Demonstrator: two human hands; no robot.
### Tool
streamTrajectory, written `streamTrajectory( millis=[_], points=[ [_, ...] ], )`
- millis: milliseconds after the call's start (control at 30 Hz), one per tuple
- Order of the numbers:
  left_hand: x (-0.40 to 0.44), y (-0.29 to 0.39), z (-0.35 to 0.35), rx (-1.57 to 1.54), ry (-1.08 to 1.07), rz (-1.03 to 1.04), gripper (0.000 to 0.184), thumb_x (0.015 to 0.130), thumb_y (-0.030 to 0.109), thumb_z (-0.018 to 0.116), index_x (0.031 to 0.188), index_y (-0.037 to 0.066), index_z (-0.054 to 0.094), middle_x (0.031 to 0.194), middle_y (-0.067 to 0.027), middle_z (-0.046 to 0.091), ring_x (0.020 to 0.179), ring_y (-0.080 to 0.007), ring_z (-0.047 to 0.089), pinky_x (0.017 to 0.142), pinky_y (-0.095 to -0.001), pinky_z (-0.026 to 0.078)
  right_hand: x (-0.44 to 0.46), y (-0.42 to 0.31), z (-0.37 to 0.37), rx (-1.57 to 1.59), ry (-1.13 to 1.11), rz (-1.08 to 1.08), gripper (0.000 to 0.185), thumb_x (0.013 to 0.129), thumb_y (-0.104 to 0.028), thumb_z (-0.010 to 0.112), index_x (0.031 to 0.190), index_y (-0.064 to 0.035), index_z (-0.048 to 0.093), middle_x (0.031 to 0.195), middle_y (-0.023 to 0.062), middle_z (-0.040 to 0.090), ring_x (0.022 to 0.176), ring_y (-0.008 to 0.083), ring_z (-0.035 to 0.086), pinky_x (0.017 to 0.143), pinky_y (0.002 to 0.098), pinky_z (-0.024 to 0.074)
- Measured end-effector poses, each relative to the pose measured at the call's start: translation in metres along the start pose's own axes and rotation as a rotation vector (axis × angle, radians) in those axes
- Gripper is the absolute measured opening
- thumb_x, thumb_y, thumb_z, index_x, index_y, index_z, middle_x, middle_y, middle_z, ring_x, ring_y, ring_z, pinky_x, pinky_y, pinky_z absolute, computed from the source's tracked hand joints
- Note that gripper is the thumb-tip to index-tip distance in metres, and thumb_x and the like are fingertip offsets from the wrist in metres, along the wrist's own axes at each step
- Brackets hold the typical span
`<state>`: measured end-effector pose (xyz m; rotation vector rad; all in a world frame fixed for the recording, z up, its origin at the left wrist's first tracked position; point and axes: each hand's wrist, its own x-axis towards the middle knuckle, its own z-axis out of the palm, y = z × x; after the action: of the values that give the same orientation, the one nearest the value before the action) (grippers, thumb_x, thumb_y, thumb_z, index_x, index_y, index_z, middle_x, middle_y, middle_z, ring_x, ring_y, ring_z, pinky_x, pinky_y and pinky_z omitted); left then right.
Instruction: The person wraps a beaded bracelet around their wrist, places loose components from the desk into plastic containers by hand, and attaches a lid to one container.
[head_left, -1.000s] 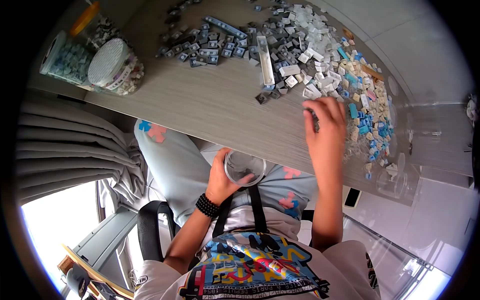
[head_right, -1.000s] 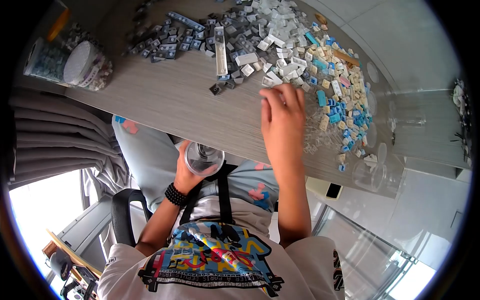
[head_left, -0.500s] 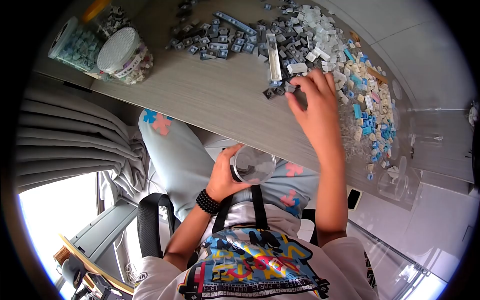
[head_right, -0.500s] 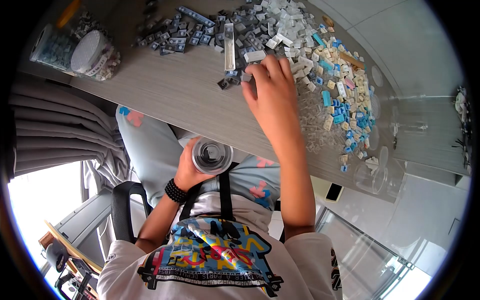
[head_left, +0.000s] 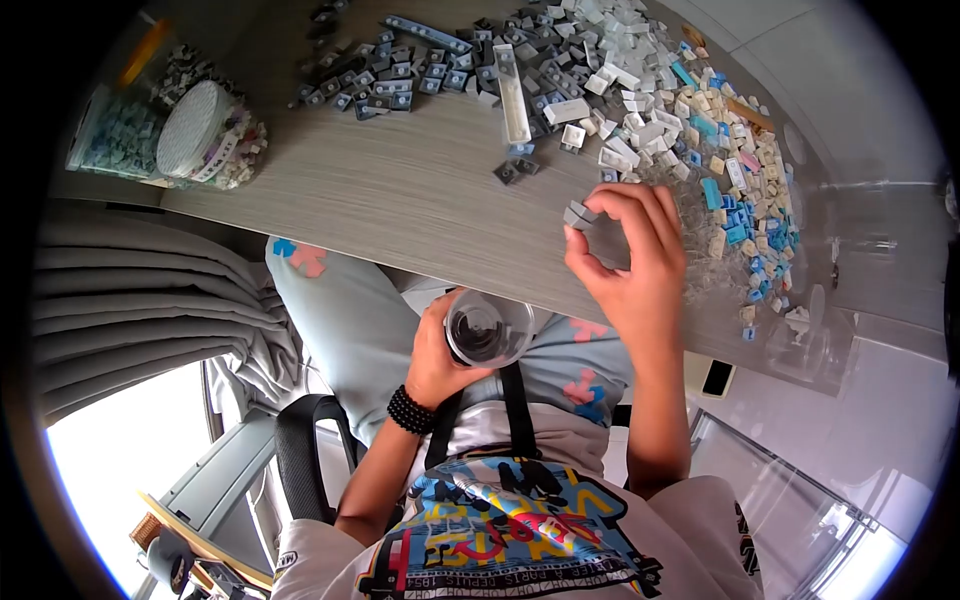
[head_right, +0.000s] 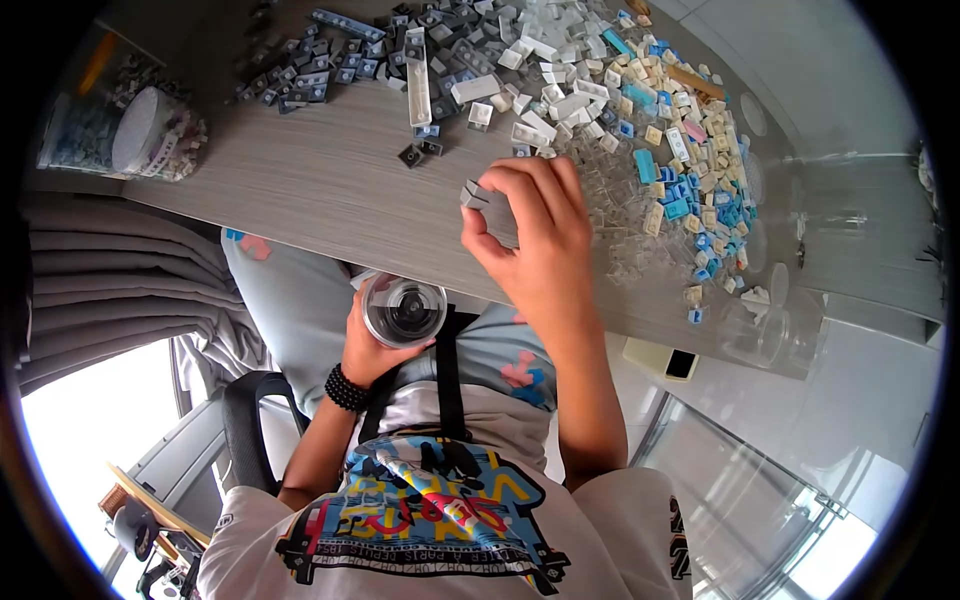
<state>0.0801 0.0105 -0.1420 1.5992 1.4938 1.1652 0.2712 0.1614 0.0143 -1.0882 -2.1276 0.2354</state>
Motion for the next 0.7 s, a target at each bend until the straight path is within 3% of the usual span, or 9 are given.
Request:
streamTrajectory(
  millis=[167,233,600,633,700],
  points=[
    [-0.003,-0.003,0.001,0.034,0.02,-0.017,0.104,0.056,0.03,0.101,0.138,-0.004,0.045,0.131,-0.0208,0.058,0.12,-0.0334,0.061,0.102,-0.0416,0.049,0.0,0.005,0.008,-0.119,-0.041,-0.005,0.034,0.071,0.0,0.078,0.1,-0.0051,0.061,0.101,0.0082,0.063,0.095,0.0304,0.057,0.082,0.0417,0.0495],
    [-0.002,-0.002,0.001,-0.067,-0.002,-0.105,0.102,0.058,0.025,0.096,0.141,-0.002,0.043,0.133,-0.0216,0.056,0.123,-0.0389,0.056,0.105,-0.0448,0.045,0.003,0.006,0.009,-0.232,-0.036,0.041,0.033,0.073,0.0,0.078,0.101,-0.0049,0.061,0.1,0.0092,0.062,0.097,0.0311,0.056,0.084,0.0426,0.0487],
    [-0.002,-0.014,-0.001,-0.126,0.011,-0.168,0.103,0.059,0.029,0.096,0.142,-0.002,0.043,0.134,-0.0216,0.054,0.126,-0.0389,0.053,0.108,-0.0438,0.043,0.017,0.012,-0.004,-0.394,-0.062,0.197,0.03,0.08,-0.004,0.076,0.107,-0.0042,0.064,0.101,0.0109,0.063,0.097,0.0327,0.056,0.085,0.0449,0.0478],
    [-0.003,-0.02,-0.002,-0.009,0.01,-0.095,0.12,0.058,0.034,0.101,0.148,-0.006,0.032,0.13,-0.0207,0.058,0.121,-0.0336,0.062,0.102,-0.0418,0.05,0.018,0.012,-0.005,-0.388,-0.067,0.186,0.03,0.08,-0.004,0.076,0.107,-0.0042,0.064,0.101,0.0109,0.063,0.097,0.0327,0.056,0.085,0.0449,0.0478],
    [-0.002,-0.02,-0.002,-0.051,0.013,-0.105,0.119,0.059,0.033,0.1,0.148,-0.006,0.032,0.13,-0.0206,0.059,0.121,-0.0337,0.062,0.102,-0.0416,0.05,0.021,0.007,-0.005,-0.425,-0.07,0.189,0.032,0.081,-0.005,0.076,0.111,-0.004,0.064,0.104,0.0109,0.064,0.1,0.0324,0.058,0.086,0.0439,0.0485]
  ],
)
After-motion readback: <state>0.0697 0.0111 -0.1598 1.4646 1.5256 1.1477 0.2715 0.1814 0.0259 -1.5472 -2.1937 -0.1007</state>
